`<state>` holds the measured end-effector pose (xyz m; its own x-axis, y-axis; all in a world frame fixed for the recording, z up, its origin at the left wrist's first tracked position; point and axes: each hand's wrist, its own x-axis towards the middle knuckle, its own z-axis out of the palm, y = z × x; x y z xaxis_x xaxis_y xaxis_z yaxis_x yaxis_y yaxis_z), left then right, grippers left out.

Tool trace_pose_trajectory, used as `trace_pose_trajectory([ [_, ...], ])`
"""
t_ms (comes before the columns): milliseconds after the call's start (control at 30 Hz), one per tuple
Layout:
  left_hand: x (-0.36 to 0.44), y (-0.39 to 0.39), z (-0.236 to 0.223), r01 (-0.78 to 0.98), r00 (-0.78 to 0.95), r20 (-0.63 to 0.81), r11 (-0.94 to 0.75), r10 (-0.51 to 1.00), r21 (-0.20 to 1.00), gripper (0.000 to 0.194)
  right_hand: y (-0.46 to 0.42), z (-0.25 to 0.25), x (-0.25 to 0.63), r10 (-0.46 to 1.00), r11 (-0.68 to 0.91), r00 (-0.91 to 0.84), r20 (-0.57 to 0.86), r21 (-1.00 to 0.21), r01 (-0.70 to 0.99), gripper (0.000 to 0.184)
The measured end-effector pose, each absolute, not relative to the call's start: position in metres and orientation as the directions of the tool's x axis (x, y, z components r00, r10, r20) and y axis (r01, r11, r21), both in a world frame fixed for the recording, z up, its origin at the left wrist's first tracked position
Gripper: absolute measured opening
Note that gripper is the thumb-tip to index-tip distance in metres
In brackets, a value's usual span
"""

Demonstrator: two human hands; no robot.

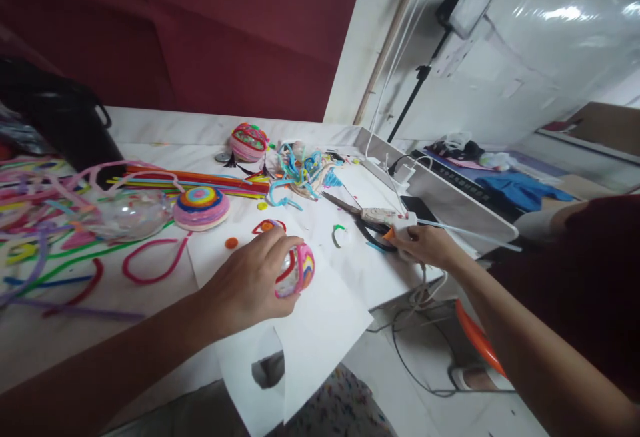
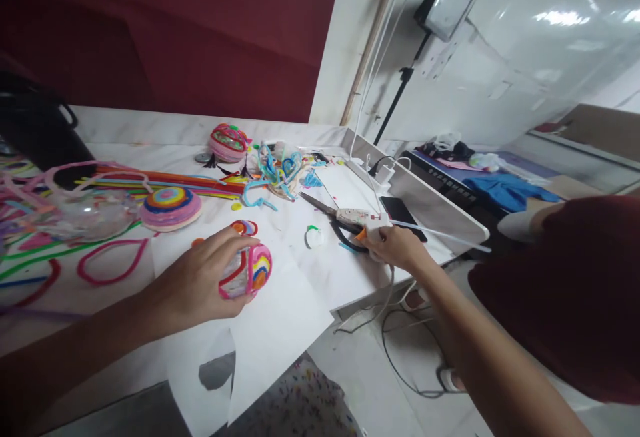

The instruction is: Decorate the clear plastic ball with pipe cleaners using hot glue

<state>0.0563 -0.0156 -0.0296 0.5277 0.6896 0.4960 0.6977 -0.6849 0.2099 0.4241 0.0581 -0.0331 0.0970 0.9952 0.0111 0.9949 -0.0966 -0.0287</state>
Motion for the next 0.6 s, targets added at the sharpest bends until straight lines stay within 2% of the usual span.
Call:
trace_pose_trajectory([
  [67,0.056,-0.015,-0.030,0.694,0.532,0.494,-0.688,0.688,0.212,0.056,0.056,-0.033,0.422,0.996,-0.087,0.088,-0.012,0.060,0.994,0.044],
  [233,0.057,-0.015,-0.029,0.680,0.539,0.498,-0.700,0.679,0.218,0.055,0.052,-0.033,0.419,0.992,-0.085,0.095,-0.078,0.120,0.989,0.052],
  [400,0.056,-0.015,-0.028,0.677,0.541,0.500,-0.703,0.676,0.219,0.054,0.050,-0.029,0.420,0.986,-0.115,0.126,-0.109,0.095,0.989,0.054],
  [467,0.056,-0.015,-0.028,0.677,0.541,0.499,-0.703,0.677,0.220,0.054,0.043,-0.022,0.414,0.979,-0.197,0.200,-0.030,0.083,0.977,0.051],
  [533,0.056,-0.015,-0.028,0.673,0.548,0.493,-0.706,0.676,0.220,0.053,0.032,-0.014,0.400,0.958,-0.250,0.251,0.135,-0.025,0.968,0.045],
  [567,0.056,-0.015,-0.028,0.672,0.552,0.490,-0.708,0.675,0.218,0.052,0.026,-0.010,0.389,0.950,-0.195,0.226,0.217,-0.154,0.969,0.040],
  [600,0.057,-0.015,-0.028,0.670,0.554,0.491,-0.710,0.672,0.216,0.052,0.020,-0.007,0.376,0.954,-0.073,0.166,0.250,-0.343,0.937,0.035],
])
